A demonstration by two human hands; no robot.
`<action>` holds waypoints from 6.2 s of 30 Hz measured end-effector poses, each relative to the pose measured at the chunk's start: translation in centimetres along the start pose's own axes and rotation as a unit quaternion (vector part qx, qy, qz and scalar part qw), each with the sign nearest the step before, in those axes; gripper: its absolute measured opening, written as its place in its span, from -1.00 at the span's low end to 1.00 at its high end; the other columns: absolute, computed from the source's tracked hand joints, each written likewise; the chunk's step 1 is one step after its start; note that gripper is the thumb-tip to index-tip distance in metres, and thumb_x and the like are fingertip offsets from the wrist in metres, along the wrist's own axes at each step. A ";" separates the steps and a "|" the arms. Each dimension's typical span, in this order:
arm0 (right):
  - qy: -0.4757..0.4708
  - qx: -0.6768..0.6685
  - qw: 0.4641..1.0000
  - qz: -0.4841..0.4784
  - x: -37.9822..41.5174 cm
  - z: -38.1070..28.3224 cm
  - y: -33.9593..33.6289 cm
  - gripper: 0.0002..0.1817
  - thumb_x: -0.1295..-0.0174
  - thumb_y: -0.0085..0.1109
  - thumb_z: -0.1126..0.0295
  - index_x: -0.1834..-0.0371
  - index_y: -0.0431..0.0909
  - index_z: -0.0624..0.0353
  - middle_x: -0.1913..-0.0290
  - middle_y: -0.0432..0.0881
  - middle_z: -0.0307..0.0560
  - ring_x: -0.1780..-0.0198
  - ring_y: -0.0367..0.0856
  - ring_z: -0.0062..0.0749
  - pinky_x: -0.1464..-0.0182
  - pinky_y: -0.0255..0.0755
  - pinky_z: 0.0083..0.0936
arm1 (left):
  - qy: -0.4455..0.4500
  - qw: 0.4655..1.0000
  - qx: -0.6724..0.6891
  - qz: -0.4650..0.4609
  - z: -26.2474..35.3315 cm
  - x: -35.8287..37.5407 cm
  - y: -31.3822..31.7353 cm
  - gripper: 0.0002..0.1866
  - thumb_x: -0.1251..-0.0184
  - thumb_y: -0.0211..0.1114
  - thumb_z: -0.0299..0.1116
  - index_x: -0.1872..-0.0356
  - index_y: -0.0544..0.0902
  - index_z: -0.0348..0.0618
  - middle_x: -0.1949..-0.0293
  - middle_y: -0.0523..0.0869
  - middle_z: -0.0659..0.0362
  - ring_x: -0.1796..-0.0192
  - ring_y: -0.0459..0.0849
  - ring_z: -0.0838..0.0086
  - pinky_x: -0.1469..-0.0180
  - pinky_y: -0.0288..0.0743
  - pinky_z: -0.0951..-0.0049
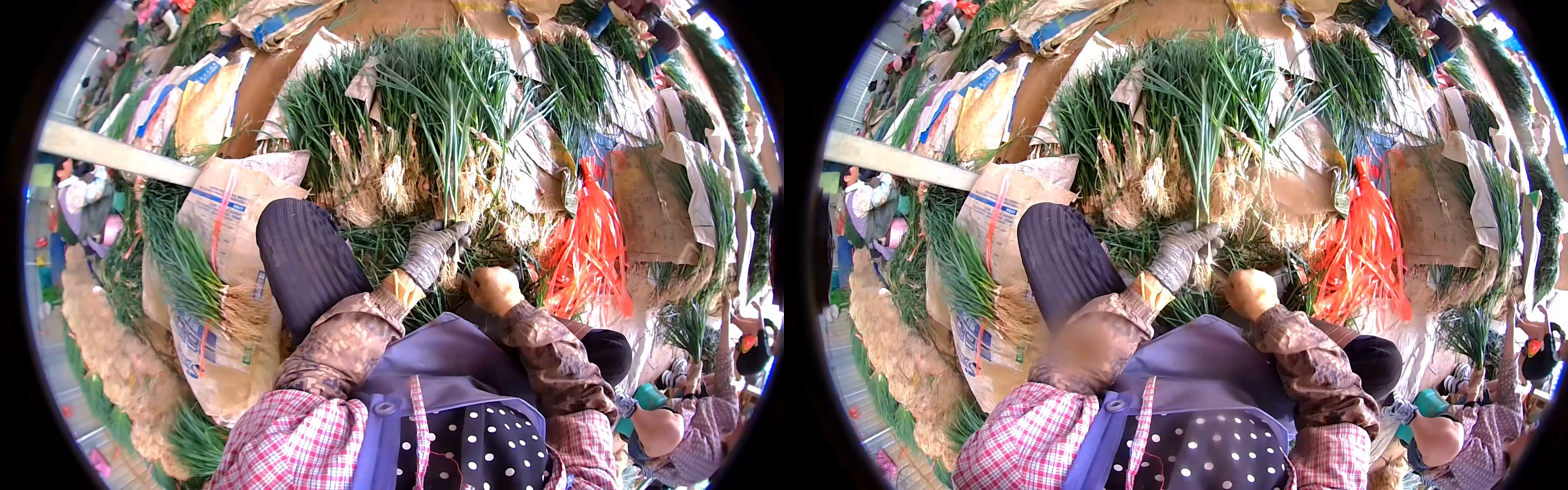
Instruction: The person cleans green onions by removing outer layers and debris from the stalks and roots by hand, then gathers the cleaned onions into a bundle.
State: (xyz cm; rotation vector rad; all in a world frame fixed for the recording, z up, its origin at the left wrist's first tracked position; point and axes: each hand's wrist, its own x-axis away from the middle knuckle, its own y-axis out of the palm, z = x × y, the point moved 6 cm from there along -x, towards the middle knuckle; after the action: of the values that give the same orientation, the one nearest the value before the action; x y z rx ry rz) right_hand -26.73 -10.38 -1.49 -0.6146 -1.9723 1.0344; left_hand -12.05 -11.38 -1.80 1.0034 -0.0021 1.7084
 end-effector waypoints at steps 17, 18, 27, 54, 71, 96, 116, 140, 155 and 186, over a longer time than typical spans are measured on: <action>0.087 -0.440 0.869 0.210 -7.2 -1.7 -2.2 -0.80 -0.20 0.28 0.35 0.20 0.64 0.25 0.33 0.71 -0.06 0.34 0.64 -0.41 0.20 0.51 -0.54 | 0.049 0.992 -0.099 0.053 0.3 1.9 -3.6 -0.81 -0.15 0.43 -0.37 0.33 0.68 -0.30 0.52 0.70 0.17 0.64 0.56 0.60 0.65 0.40 0.59; 0.107 -0.466 0.853 0.210 -6.8 -1.9 -2.1 -0.81 -0.19 0.29 0.32 0.23 0.65 0.20 0.34 0.71 -0.02 0.36 0.67 -0.31 0.21 0.52 -0.48 | 0.058 0.992 -0.100 0.056 0.4 2.1 -3.9 -0.81 -0.15 0.43 -0.38 0.30 0.69 -0.29 0.49 0.72 0.14 0.63 0.58 0.59 0.64 0.42 0.60; 0.148 -0.122 0.959 0.207 -11.0 -2.9 -9.0 -0.52 -0.25 0.20 0.10 -0.06 0.45 0.25 0.38 0.66 0.06 0.36 0.65 -0.20 0.20 0.54 -0.29 | 0.079 0.991 0.044 0.097 1.6 2.3 -6.9 -0.78 -0.31 0.31 -0.20 0.32 0.60 -0.14 0.54 0.62 0.26 0.60 0.57 0.56 0.59 0.50 0.51; 0.081 0.135 0.961 0.229 -14.6 0.8 -10.6 -0.67 -0.37 -0.04 0.05 0.32 0.57 0.03 0.69 0.41 -0.25 0.70 0.38 -0.49 0.72 0.26 -0.50 | 0.036 0.995 0.090 0.008 -0.7 -1.2 -7.5 -0.73 -0.18 0.43 -0.19 0.27 0.62 -0.14 0.42 0.71 0.21 0.45 0.66 0.52 0.44 0.54 0.56; 0.132 -0.720 0.680 0.037 -11.4 -5.5 0.3 -0.61 -0.28 0.21 0.22 0.02 0.53 0.35 0.26 0.70 -0.03 0.33 0.65 -0.43 0.23 0.57 -0.47 | 0.025 0.994 -0.091 0.053 0.8 2.4 -7.1 -0.85 -0.21 0.36 -0.32 0.38 0.63 -0.18 0.64 0.63 0.24 0.69 0.48 0.59 0.66 0.23 0.61; 0.077 -0.784 0.614 0.047 -10.2 -4.4 3.4 -0.71 -0.29 0.21 0.25 0.11 0.61 0.27 0.29 0.71 -0.07 0.33 0.68 -0.41 0.28 0.59 -0.50 | 0.080 0.983 -0.102 0.130 0.1 2.7 -6.9 -0.77 0.01 0.50 -0.46 0.40 0.59 -0.29 0.63 0.61 0.19 0.72 0.48 0.59 0.70 0.31 0.56; 0.149 -0.226 0.925 0.267 -18.3 12.0 -11.1 -0.73 -0.13 0.32 0.21 0.21 0.70 0.14 0.36 0.72 -0.04 0.38 0.65 -0.39 0.24 0.53 -0.43 | 0.021 0.996 0.032 0.084 -1.9 0.0 -7.5 -0.84 -0.35 0.24 -0.34 0.27 0.51 -0.21 0.57 0.60 0.20 0.72 0.44 0.57 0.60 0.46 0.49; 0.122 -0.065 0.947 0.291 -21.5 11.1 -14.7 -0.70 -0.15 0.26 0.09 0.30 0.68 0.10 0.42 0.66 0.09 0.36 0.66 -0.11 0.25 0.51 -0.26 | 0.040 0.997 -0.003 0.072 1.3 0.5 -6.9 -0.76 -0.31 0.26 -0.41 0.04 0.62 -0.22 0.56 0.62 0.25 0.72 0.45 0.61 0.67 0.36 0.60; 0.153 -0.623 0.755 0.134 -4.0 -1.2 -0.2 -0.80 -0.17 0.33 0.40 0.28 0.62 0.35 0.42 0.63 -0.29 0.37 0.49 -0.69 0.27 0.42 -0.72 | 0.006 0.967 -0.249 0.045 -2.8 2.4 -4.7 -0.77 -0.21 0.39 -0.26 0.37 0.68 -0.26 0.55 0.64 0.25 0.54 0.47 0.59 0.49 0.35 0.49; 0.067 -0.574 0.767 0.280 -10.3 4.9 -5.2 -0.75 -0.21 0.27 0.22 0.36 0.62 0.20 0.50 0.64 -0.19 0.57 0.50 -0.61 0.53 0.40 -0.62 | 0.060 0.997 -0.017 -0.047 0.7 2.4 -5.0 -0.79 -0.26 0.34 -0.36 0.12 0.66 -0.19 0.46 0.70 0.20 0.67 0.48 0.66 0.58 0.47 0.62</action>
State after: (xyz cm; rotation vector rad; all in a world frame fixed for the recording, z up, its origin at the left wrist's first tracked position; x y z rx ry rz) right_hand -25.35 -22.68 -3.21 -1.9541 -2.1752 -0.1102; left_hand -7.79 -7.83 -2.25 0.8626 0.0923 1.6746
